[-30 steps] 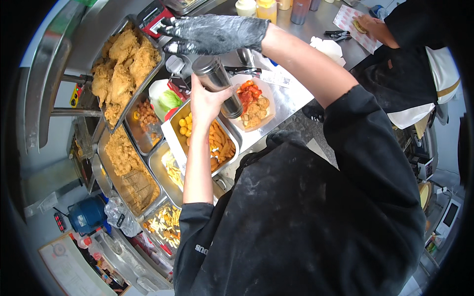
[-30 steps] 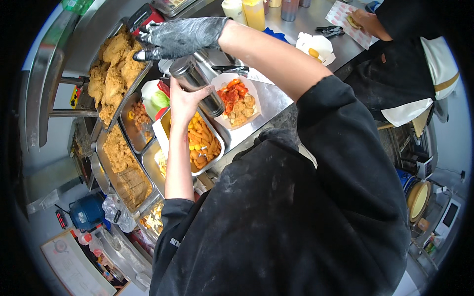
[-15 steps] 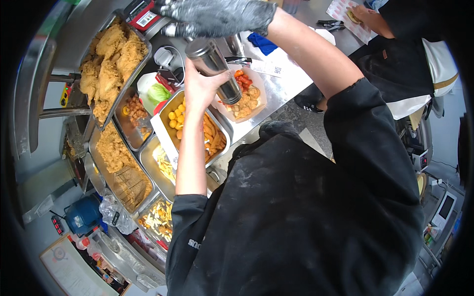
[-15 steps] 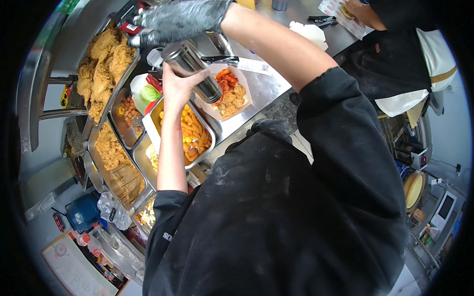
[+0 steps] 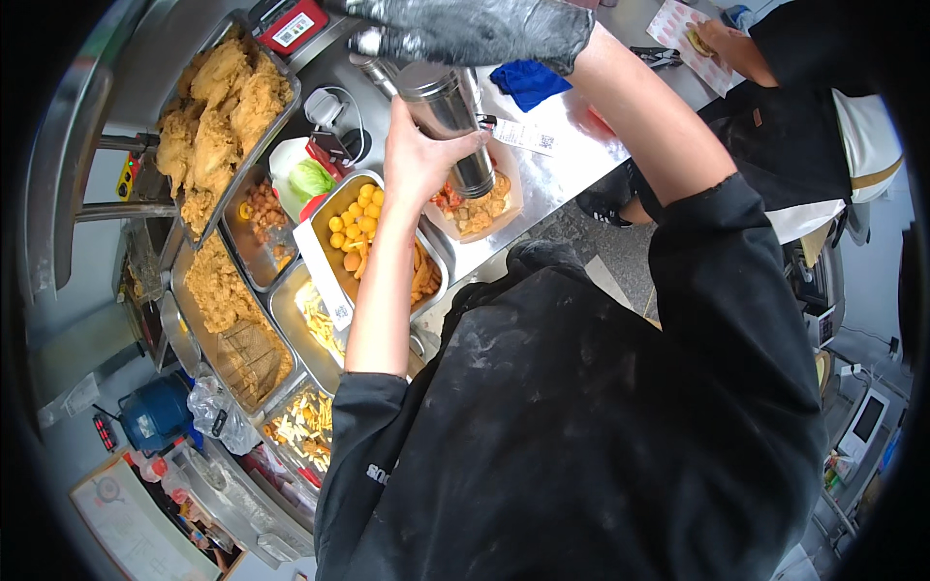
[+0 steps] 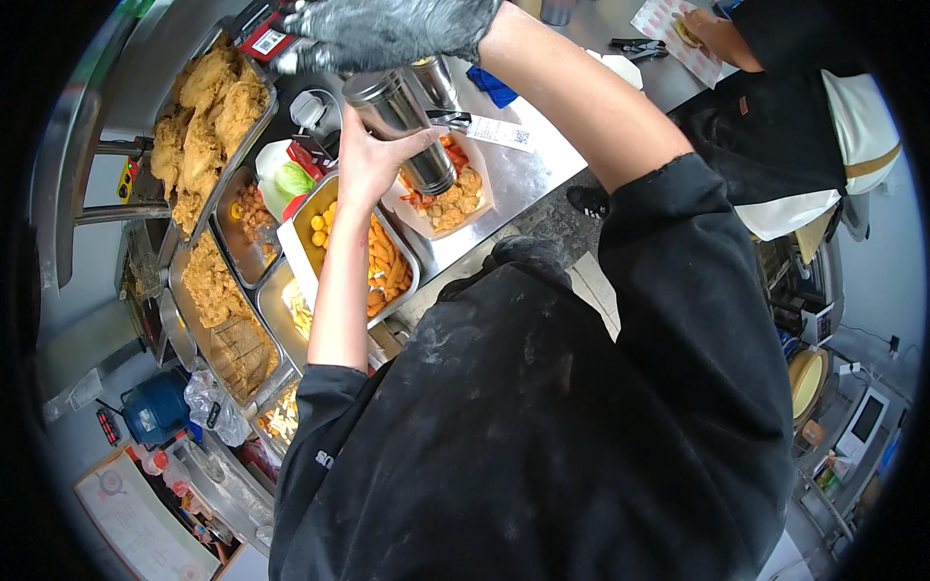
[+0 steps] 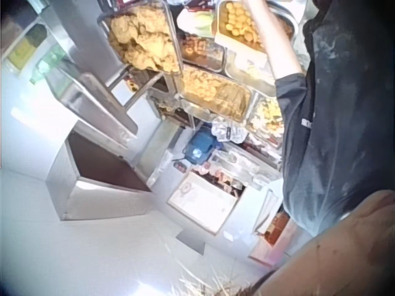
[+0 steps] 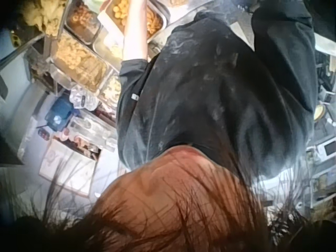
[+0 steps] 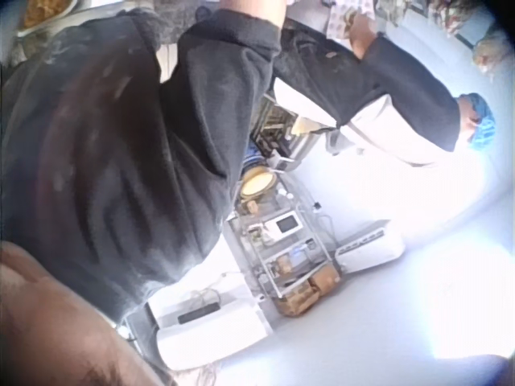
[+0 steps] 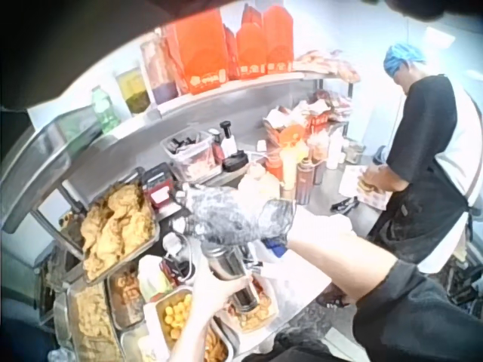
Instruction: The person assembles a fried chicken meal by placing chicken nuggets, french fries, and fried chicken pieces into a paper container. They then add ketchup and seasonings before closing the container and placing a receipt on top. The person also handles a deep fryer basket and transfers fried items into trays.
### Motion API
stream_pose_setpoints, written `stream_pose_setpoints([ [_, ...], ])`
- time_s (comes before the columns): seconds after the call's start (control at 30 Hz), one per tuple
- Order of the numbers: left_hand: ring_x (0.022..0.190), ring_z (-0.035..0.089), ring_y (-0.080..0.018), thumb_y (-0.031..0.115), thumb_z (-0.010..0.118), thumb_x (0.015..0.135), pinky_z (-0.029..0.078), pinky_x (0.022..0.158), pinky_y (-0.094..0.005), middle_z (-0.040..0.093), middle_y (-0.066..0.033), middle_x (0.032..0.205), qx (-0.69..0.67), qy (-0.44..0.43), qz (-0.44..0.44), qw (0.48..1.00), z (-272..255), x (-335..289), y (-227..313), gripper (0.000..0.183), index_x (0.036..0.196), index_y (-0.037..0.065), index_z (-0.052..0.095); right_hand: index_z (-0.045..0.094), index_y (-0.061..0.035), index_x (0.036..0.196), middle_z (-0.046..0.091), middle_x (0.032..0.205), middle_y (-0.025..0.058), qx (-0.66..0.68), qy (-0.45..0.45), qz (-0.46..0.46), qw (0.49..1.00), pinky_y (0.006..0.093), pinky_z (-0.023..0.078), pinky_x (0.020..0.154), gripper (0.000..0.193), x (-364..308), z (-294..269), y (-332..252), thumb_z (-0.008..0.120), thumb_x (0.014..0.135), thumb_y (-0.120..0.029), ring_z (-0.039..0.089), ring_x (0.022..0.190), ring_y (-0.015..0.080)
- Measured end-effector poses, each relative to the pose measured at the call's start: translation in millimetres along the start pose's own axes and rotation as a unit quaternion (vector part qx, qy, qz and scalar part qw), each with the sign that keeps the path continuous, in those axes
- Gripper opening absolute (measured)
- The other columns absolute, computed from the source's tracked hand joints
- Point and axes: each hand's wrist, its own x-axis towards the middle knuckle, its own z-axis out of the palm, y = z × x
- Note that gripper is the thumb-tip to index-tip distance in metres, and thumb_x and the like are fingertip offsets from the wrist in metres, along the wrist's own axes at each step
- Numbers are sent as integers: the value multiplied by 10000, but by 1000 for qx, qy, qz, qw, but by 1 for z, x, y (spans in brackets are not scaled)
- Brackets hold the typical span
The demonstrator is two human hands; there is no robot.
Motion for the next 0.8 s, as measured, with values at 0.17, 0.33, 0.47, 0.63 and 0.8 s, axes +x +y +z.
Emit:
stream_pose_setpoints([
  [0.17,969,675,-217,172,880,642,521,889,-343,686,-137,1058,-1,-60,-46,997,-3,7,9,691,1188,3,492,628,-23,1139,605,1096,209,-244,5,-277,930,388,489,981,294,-1,-5,-5,525,934,-207,593,1066,355],
  [0.33,932,690,-225,240,890,629,527,873,-343,696,-133,1023,-2,-78,-82,994,1,5,10,679,1135,1,505,517,-96,1396,522,1413,143,41,-150,-46,987,354,421,1088,443,-42,24,4,560,959,-157,545,1253,296],
  [0.47,967,690,-258,221,877,636,526,883,-360,690,-151,1045,11,0,-12,1000,8,-11,-3,717,1186,6,471,507,-125,1416,508,1435,130,-114,-201,-6,973,391,395,1119,490,-4,-26,-29,613,946,-216,508,1300,292],
  [0.63,951,686,-240,203,882,627,513,884,-347,689,-146,1035,-8,3,-10,1000,15,-13,8,683,1160,-2,506,560,-76,1282,640,1167,157,42,-109,32,993,369,545,939,386,-37,5,-17,600,928,-223,651,1094,297],
  [0.8,942,699,-259,207,883,625,518,877,-351,703,-140,998,-58,-47,-44,996,11,-13,-11,694,1172,28,494,491,-142,1382,549,1325,220,-60,-129,-43,989,406,520,970,499,-33,-4,-53,617,901,-177,583,1208,362],
])
